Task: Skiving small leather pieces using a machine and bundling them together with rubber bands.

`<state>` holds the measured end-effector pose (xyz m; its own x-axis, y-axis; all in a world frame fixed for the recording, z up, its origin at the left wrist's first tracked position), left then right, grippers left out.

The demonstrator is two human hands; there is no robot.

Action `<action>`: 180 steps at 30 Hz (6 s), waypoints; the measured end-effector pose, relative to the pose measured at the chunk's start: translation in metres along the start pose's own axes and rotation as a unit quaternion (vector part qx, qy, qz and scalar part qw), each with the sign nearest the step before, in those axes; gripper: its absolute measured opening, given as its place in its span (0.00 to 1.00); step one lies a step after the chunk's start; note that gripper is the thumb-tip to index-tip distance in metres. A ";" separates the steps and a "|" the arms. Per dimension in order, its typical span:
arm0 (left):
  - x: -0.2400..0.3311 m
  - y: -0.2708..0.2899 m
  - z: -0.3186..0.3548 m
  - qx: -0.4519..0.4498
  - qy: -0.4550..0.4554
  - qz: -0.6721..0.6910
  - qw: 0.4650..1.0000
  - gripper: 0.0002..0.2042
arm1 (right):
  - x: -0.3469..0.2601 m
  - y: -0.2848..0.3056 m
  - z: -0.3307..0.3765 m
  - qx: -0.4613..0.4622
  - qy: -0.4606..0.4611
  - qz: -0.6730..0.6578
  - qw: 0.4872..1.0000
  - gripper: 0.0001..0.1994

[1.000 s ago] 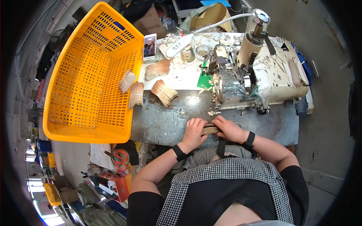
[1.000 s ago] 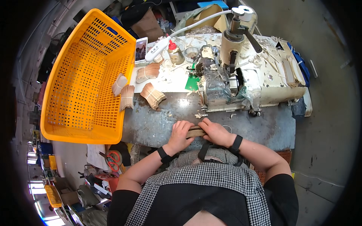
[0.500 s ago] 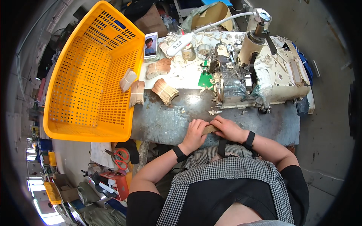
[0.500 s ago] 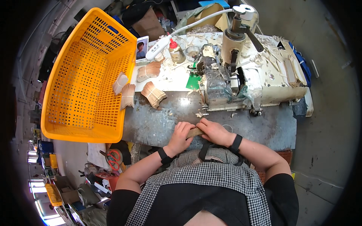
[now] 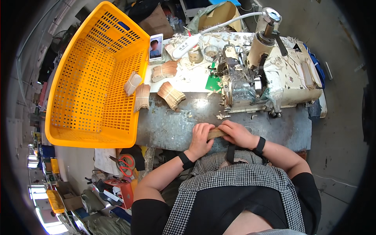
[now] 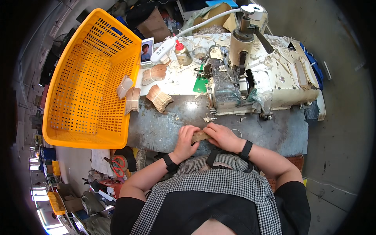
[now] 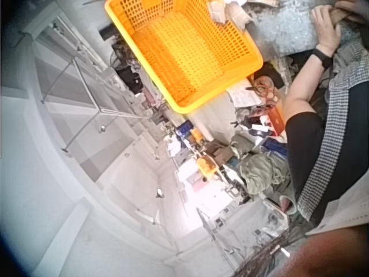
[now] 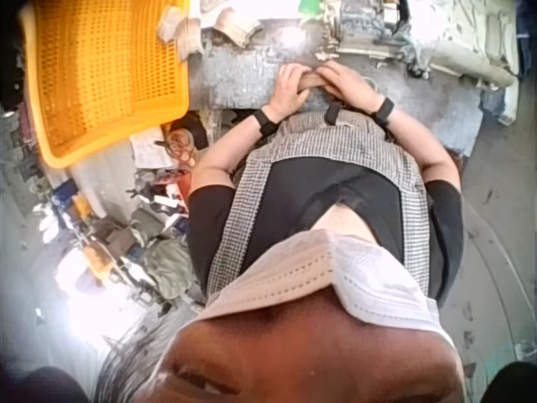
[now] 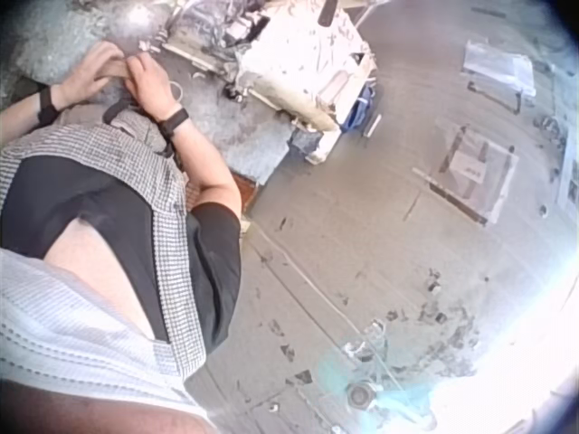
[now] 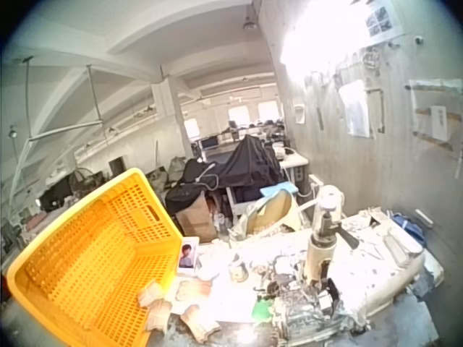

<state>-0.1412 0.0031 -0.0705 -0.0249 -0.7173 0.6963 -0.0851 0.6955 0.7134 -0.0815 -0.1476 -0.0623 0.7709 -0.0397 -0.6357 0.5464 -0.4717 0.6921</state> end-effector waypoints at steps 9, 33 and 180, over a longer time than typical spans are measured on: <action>-0.017 0.003 -0.009 -0.102 0.060 0.074 0.990 0.24 | 0.008 0.007 0.000 0.015 -0.053 -0.079 0.995 0.17; 0.002 0.023 -0.020 -0.266 0.297 0.522 0.754 0.32 | 0.013 0.044 0.004 0.173 -0.213 -0.404 0.873 0.11; 0.064 0.026 -0.105 -0.372 0.221 0.305 0.848 0.11 | 0.088 0.226 0.022 0.367 -0.184 0.249 0.877 0.11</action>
<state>-0.0407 -0.0205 0.0004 0.5511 -0.2424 0.7985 0.4657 0.8833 -0.0533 0.1026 -0.2765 0.0305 0.6223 -0.6199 -0.4780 -0.2898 -0.7497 0.5949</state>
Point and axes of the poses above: each hand's wrist, its own z-axis away from the middle knuckle, its own y-axis out of the back of the hand, x = y × z, the point moved 5 cm from there along -z, towards the middle knuckle, and after that the axes turned 14 degrees about y, right-handed, at the moved point
